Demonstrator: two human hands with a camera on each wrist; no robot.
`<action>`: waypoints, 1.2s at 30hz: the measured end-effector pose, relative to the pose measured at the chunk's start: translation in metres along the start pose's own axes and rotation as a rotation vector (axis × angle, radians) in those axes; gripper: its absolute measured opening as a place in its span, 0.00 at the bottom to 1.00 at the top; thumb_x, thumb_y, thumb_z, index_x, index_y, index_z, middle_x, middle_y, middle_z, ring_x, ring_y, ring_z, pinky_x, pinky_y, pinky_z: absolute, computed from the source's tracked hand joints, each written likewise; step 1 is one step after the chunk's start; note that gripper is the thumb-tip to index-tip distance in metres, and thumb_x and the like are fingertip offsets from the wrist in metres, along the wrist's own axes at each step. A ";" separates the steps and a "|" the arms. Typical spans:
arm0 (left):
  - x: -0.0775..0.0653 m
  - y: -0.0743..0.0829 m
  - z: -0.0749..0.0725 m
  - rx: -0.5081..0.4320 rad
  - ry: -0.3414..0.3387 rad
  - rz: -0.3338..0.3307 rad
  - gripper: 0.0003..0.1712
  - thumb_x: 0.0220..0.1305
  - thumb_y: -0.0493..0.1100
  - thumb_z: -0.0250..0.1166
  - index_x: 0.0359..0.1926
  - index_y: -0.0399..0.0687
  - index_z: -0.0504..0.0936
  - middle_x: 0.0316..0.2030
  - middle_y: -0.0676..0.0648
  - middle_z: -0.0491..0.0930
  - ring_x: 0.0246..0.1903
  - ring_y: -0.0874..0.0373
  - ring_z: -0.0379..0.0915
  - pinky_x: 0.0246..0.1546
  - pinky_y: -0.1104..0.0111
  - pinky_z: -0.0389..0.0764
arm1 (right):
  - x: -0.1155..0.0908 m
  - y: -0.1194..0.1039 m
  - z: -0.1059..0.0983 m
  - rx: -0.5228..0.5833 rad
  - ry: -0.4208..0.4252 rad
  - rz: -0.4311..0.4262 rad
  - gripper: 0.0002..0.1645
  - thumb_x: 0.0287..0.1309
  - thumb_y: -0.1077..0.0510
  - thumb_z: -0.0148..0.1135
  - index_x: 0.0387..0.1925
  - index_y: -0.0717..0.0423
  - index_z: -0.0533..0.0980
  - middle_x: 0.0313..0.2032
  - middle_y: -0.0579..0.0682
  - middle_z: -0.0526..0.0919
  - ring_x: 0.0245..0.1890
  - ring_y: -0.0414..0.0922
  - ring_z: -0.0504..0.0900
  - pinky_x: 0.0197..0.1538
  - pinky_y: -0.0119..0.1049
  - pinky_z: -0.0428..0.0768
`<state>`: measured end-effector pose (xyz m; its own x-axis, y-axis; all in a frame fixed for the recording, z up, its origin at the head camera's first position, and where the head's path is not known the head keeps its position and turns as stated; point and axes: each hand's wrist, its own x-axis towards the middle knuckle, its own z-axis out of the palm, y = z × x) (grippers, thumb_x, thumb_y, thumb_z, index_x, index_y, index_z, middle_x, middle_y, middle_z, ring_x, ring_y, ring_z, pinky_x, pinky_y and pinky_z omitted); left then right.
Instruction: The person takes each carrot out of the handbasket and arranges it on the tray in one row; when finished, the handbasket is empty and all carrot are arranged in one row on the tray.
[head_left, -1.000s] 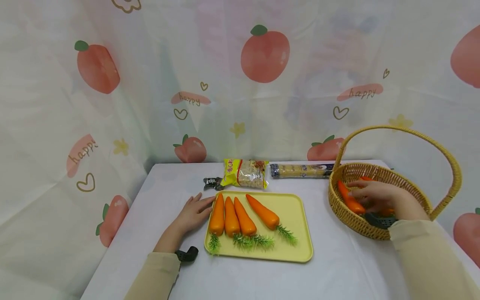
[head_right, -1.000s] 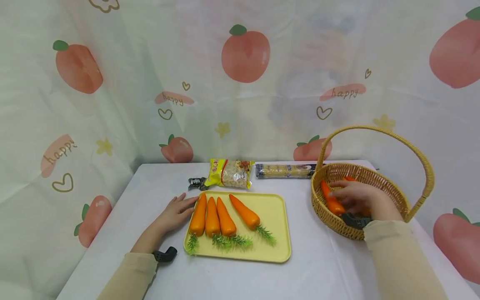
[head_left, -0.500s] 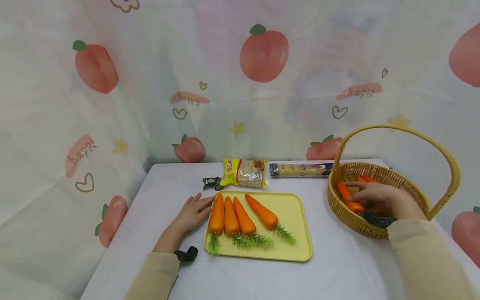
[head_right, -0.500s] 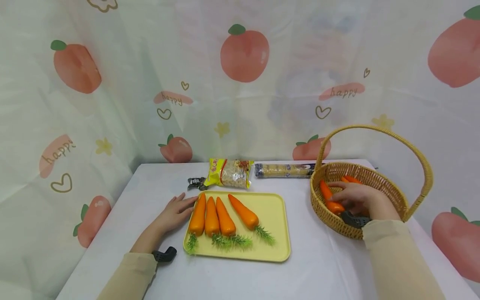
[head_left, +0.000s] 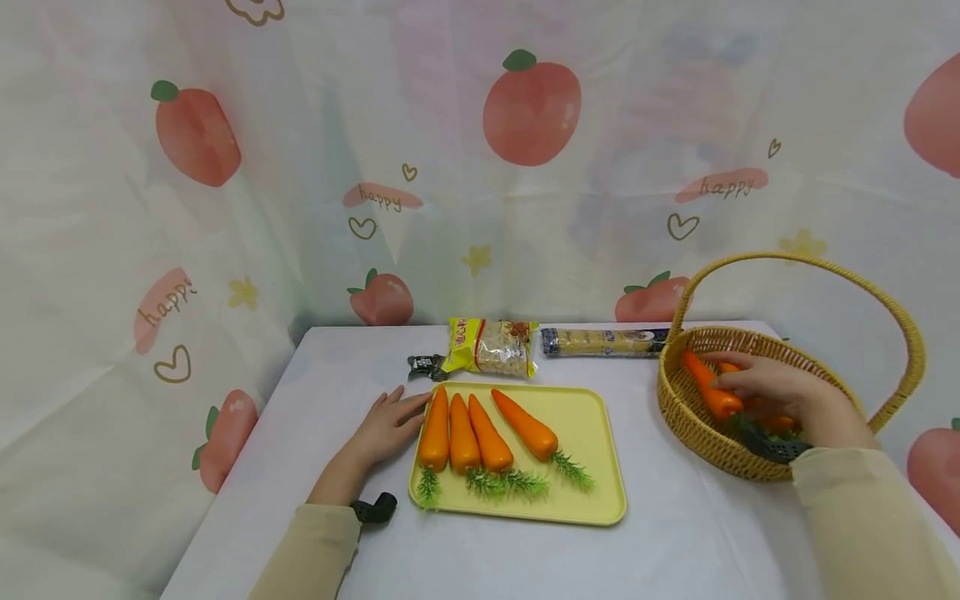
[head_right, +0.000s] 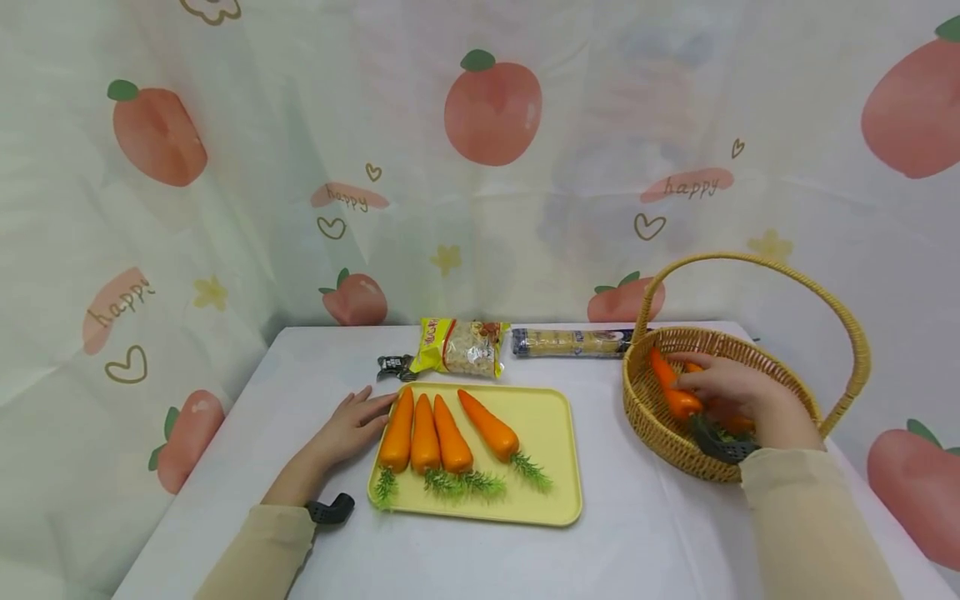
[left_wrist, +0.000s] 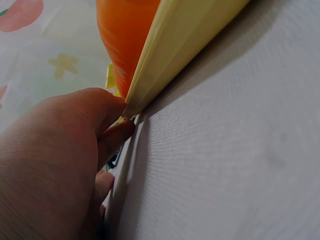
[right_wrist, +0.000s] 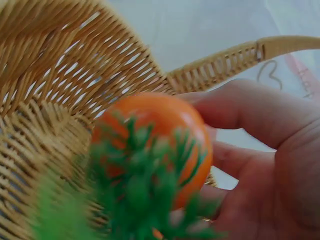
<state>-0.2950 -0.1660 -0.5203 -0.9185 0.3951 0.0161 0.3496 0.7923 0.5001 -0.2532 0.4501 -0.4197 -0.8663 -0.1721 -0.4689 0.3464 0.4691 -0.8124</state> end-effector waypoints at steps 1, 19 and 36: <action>0.000 -0.001 0.000 0.002 -0.003 -0.003 0.28 0.74 0.57 0.53 0.72 0.65 0.67 0.69 0.56 0.70 0.78 0.44 0.44 0.77 0.44 0.40 | -0.002 -0.001 -0.001 0.020 0.004 -0.009 0.46 0.69 0.53 0.56 0.78 0.51 0.42 0.45 0.51 0.75 0.37 0.43 0.82 0.43 0.40 0.84; 0.000 0.000 -0.001 0.000 -0.018 -0.025 0.28 0.74 0.57 0.52 0.72 0.67 0.66 0.69 0.57 0.69 0.78 0.45 0.43 0.77 0.45 0.38 | -0.025 -0.038 0.013 0.060 0.085 -0.180 0.48 0.74 0.50 0.50 0.79 0.46 0.30 0.67 0.63 0.52 0.42 0.40 0.80 0.50 0.43 0.83; 0.000 0.001 -0.001 0.001 -0.017 -0.025 0.28 0.74 0.57 0.52 0.72 0.66 0.66 0.70 0.56 0.69 0.78 0.45 0.43 0.77 0.45 0.38 | -0.027 -0.057 0.063 0.116 0.011 -0.259 0.54 0.72 0.56 0.54 0.78 0.40 0.27 0.69 0.75 0.47 0.49 0.49 0.80 0.51 0.52 0.85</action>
<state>-0.2951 -0.1661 -0.5188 -0.9237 0.3829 -0.0115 0.3264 0.8024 0.4996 -0.2265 0.3735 -0.3826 -0.9349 -0.2642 -0.2369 0.1508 0.3086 -0.9392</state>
